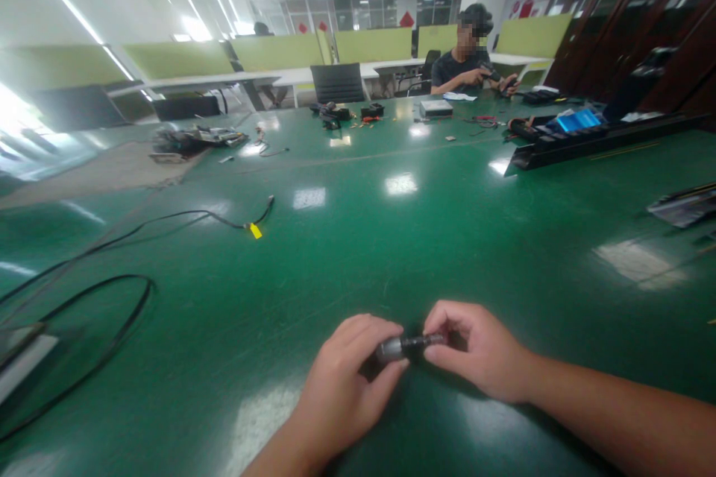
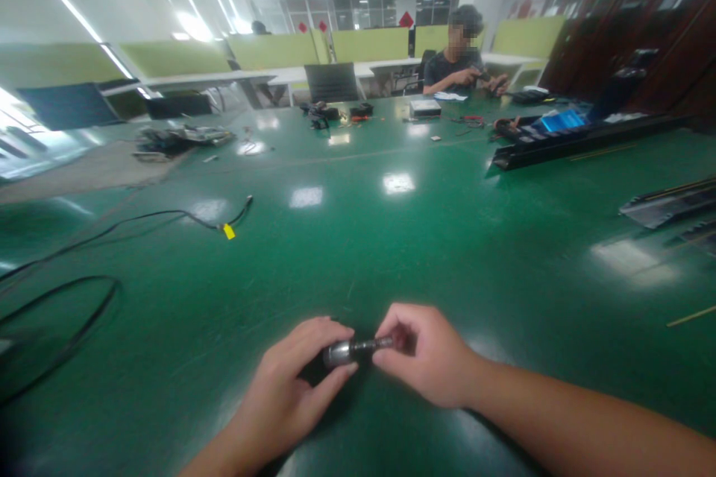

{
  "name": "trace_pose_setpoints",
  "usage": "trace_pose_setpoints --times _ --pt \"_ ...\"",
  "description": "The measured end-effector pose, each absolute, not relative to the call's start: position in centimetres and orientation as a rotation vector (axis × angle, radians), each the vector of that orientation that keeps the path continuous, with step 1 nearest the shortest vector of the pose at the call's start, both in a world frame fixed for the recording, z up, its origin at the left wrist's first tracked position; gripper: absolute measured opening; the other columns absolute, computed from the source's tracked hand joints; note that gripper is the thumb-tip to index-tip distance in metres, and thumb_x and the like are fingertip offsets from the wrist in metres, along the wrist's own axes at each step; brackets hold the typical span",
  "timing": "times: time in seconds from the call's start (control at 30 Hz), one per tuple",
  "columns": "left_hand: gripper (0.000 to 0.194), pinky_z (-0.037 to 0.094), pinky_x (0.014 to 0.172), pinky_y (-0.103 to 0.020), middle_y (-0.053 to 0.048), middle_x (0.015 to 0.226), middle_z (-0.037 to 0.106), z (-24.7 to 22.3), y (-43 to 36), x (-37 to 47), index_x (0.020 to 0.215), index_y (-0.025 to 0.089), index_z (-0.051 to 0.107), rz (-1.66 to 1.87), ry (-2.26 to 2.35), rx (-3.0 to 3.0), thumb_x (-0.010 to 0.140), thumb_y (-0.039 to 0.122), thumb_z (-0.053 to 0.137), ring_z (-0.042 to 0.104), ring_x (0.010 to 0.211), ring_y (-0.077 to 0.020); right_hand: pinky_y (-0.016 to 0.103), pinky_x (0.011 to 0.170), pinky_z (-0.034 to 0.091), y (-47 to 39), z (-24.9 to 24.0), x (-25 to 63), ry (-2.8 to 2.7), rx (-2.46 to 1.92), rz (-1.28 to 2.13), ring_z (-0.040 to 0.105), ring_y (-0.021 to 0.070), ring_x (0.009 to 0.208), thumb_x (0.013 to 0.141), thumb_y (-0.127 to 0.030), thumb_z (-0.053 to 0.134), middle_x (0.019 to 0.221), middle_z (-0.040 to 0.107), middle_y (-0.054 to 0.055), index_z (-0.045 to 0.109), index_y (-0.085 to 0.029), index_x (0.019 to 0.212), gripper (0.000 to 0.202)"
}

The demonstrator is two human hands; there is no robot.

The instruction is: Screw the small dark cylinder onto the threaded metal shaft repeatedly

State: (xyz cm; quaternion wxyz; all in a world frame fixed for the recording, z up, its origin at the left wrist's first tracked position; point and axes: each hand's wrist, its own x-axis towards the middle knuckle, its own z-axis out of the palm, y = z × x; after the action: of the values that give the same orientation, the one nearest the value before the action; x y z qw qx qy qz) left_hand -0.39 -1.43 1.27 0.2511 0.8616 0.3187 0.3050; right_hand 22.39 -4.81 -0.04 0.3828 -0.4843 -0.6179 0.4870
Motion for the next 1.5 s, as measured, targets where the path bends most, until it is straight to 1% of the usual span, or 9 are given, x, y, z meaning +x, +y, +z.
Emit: trace_pose_setpoints --times 0.17,0.43,0.57,0.83,0.97,1.17,1.5 --pt "0.026 0.051 0.090 -0.036 -0.004 0.101 0.070 1.26 -1.41 -0.46 0.110 0.023 0.063 0.837 0.875 2.353 0.085 0.018 0.066 0.064 0.095 -0.0199 0.028 0.067 0.043 -4.78 -0.07 22.39 -1.569 -1.256 1.224 0.054 0.0145 0.068 0.080 -0.021 0.067 0.074 0.060 0.001 0.061 -0.017 0.081 0.007" --pt "0.027 0.051 0.089 -0.035 -0.003 0.103 0.069 1.26 -1.29 -0.57 0.111 0.024 0.061 0.842 0.870 2.361 0.085 0.018 0.066 0.064 0.097 -0.0192 0.028 0.067 0.043 -4.76 -0.32 22.42 -1.552 -1.256 1.217 0.053 0.0141 0.068 0.080 -0.022 0.068 0.073 0.059 0.000 0.061 -0.017 0.080 0.008" --pt "0.027 0.051 0.089 -0.035 -0.004 0.102 0.069 1.37 -1.23 -0.53 0.111 0.023 0.062 0.835 0.873 2.364 0.085 0.019 0.066 0.064 0.096 -0.0196 0.027 0.066 0.043 -4.75 -0.35 22.45 -1.544 -1.254 1.230 0.053 0.0139 0.067 0.081 -0.023 0.068 0.072 0.059 0.000 0.061 -0.017 0.081 0.009" --pt "0.027 0.052 0.087 -0.035 -0.006 0.102 0.070 1.42 -1.26 -0.53 0.112 0.022 0.063 0.865 0.879 2.373 0.085 0.019 0.065 0.064 0.097 -0.0211 0.027 0.066 0.044 -4.65 -0.56 22.55 -1.536 -1.248 1.227 0.053 0.0140 0.068 0.081 -0.025 0.068 0.073 0.059 0.000 0.061 -0.018 0.081 0.011" --pt "0.026 0.053 0.085 -0.034 -0.005 0.102 0.070 1.44 -1.21 -0.51 0.111 0.023 0.063 0.869 0.877 2.371 0.085 0.019 0.066 0.065 0.096 -0.0204 0.027 0.066 0.043 -4.71 -0.50 22.53 -1.524 -1.236 1.238 0.053 0.0140 0.067 0.081 -0.026 0.068 0.073 0.058 0.000 0.060 -0.017 0.081 0.011" --pt "0.028 0.053 0.089 -0.036 -0.006 0.106 0.069 1.22 -1.28 -0.72 0.114 0.023 0.062 0.856 0.898 2.378 0.086 0.019 0.065 0.064 0.100 -0.0211 0.027 0.065 0.042 -4.66 -0.57 22.57 -1.504 -1.245 1.241 0.052 0.0135 0.066 0.080 -0.024 0.069 0.073 0.058 0.000 0.060 -0.017 0.082 0.011" --pt "0.028 0.055 0.088 -0.037 -0.008 0.107 0.069 1.19 -1.18 -0.78 0.114 0.021 0.063 0.876 0.902 2.387 0.086 0.019 0.065 0.065 0.100 -0.0222 0.027 0.064 0.043 -4.69 -0.50 22.52 -1.499 -1.243 1.234 0.052 0.0134 0.066 0.081 -0.025 0.069 0.073 0.058 0.000 0.060 -0.017 0.081 0.011"
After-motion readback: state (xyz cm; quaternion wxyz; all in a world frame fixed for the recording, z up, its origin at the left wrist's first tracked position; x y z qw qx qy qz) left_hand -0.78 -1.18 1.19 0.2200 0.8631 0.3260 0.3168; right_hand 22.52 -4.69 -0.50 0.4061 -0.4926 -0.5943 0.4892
